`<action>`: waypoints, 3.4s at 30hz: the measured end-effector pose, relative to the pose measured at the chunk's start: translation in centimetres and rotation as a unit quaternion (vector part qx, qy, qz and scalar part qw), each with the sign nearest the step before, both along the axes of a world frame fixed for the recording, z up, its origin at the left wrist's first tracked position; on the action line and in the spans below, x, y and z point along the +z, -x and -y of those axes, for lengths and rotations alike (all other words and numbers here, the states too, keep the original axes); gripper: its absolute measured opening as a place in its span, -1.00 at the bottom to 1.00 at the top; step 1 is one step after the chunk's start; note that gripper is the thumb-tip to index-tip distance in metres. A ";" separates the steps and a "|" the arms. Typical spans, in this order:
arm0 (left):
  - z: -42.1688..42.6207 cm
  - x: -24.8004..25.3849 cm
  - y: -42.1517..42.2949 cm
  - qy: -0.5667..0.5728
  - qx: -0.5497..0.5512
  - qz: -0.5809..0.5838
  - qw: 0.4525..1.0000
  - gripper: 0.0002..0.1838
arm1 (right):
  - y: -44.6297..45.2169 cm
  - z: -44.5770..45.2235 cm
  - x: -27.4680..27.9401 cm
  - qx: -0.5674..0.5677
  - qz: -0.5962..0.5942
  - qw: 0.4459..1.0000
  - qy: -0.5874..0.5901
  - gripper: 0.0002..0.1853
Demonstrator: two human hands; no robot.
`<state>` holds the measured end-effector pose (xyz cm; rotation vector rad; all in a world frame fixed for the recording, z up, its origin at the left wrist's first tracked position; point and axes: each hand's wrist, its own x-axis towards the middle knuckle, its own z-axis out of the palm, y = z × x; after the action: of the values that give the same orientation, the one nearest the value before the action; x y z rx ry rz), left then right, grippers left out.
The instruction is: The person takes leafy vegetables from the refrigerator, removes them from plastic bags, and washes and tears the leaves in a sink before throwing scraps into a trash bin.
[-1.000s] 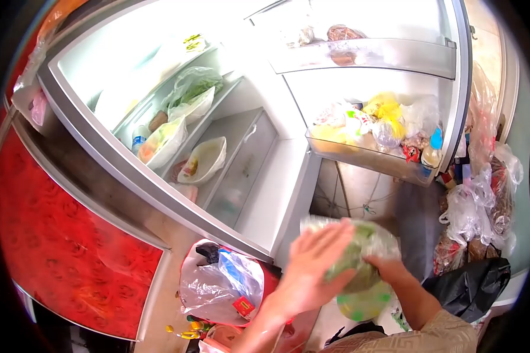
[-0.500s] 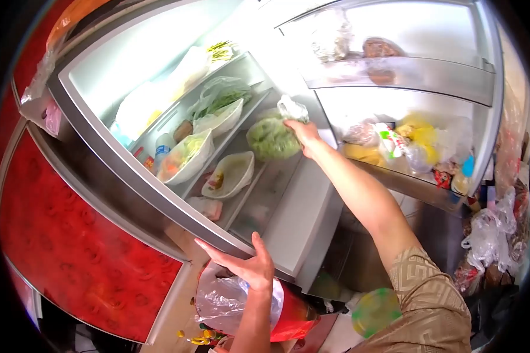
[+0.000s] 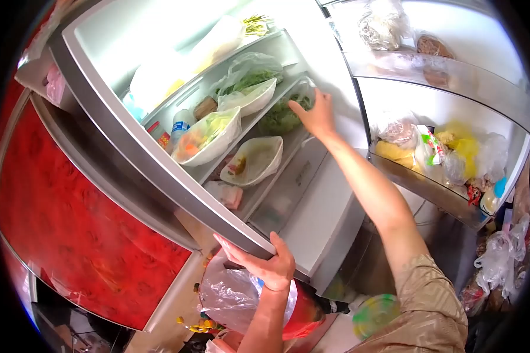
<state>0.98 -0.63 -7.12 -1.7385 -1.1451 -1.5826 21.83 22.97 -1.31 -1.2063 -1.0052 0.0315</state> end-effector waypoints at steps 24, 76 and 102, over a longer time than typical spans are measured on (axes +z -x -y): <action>13.0 -1.2 3.6 0.186 -0.213 0.110 0.953 -0.04 | -34.3 40.3 -7.7 -0.447 0.106 0.887 -0.052 -0.62; 46.0 -31.0 52.3 0.310 0.038 0.825 0.472 -0.08 | 64.9 57.5 -38.5 0.657 0.312 0.577 0.372 -0.15; 61.1 -33.6 42.9 0.137 -0.169 0.842 0.493 -0.30 | 61.1 67.4 -34.3 0.736 0.266 0.585 0.214 -0.48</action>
<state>-41.97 -61.74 -40.70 0.3008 -1.7556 -3.5779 -39.32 -44.38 -35.59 -0.3976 -2.4166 1.3693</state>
